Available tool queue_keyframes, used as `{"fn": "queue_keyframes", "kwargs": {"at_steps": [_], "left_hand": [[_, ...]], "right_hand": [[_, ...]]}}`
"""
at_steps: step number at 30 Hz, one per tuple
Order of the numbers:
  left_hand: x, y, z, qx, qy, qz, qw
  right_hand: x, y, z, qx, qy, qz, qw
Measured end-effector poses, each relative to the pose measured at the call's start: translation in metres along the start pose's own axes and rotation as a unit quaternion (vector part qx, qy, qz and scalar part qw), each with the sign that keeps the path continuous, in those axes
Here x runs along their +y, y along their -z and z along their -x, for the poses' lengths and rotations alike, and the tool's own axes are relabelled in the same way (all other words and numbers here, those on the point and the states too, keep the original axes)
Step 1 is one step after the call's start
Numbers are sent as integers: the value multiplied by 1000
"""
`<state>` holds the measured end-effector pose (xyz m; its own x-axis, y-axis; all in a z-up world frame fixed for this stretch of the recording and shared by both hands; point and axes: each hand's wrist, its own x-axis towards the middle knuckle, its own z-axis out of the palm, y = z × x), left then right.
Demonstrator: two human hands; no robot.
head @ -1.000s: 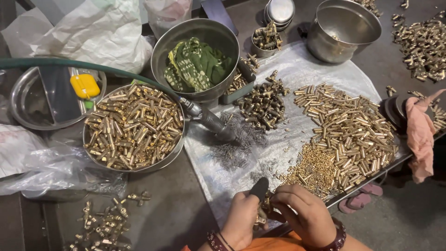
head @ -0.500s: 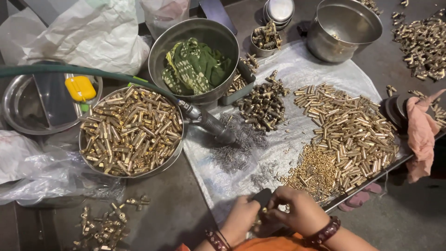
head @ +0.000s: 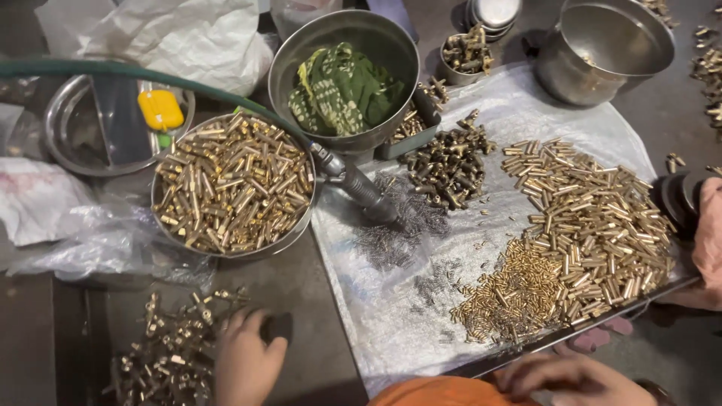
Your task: Assembling small brass metal fittings and components by hand at a workbench.
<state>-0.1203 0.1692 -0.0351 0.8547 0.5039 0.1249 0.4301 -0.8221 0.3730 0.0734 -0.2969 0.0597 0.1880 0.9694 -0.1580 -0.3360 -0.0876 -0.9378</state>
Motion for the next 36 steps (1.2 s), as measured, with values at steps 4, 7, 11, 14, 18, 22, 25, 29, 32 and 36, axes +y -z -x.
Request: {"fn": "queue_keyframes", "kwargs": {"at_steps": [4, 7, 11, 14, 18, 22, 25, 29, 32, 36], "left_hand": [[69, 5, 15, -210, 223, 166, 937], [114, -11, 35, -239, 161, 266, 920], [142, -45, 67, -376, -35, 341, 861], [151, -70, 81, -389, -107, 379, 833], [156, -77, 102, -450, -13, 309, 838], [136, -82, 119, -412, -24, 327, 850], [125, -57, 107, -457, -27, 277, 845], [160, 29, 54, -342, 126, 261, 894], [189, 69, 4, -265, 184, 307, 895], [236, 79, -72, -172, 47, 379, 908]], "right_hand": [[84, 73, 94, 31, -44, -72, 996], [147, 151, 222, 148, 3, -8, 989], [199, 237, 333, 300, 53, 82, 949], [283, 340, 451, 406, 101, 152, 896], [253, 390, 469, 394, 83, 239, 884], [242, 408, 452, 319, 22, 375, 870], [257, 411, 399, 261, -19, 469, 844], [87, 306, 159, 253, -190, 543, 778], [-43, 209, 54, 256, -255, 568, 739], [-61, 220, -70, 250, -149, 605, 741]]}}
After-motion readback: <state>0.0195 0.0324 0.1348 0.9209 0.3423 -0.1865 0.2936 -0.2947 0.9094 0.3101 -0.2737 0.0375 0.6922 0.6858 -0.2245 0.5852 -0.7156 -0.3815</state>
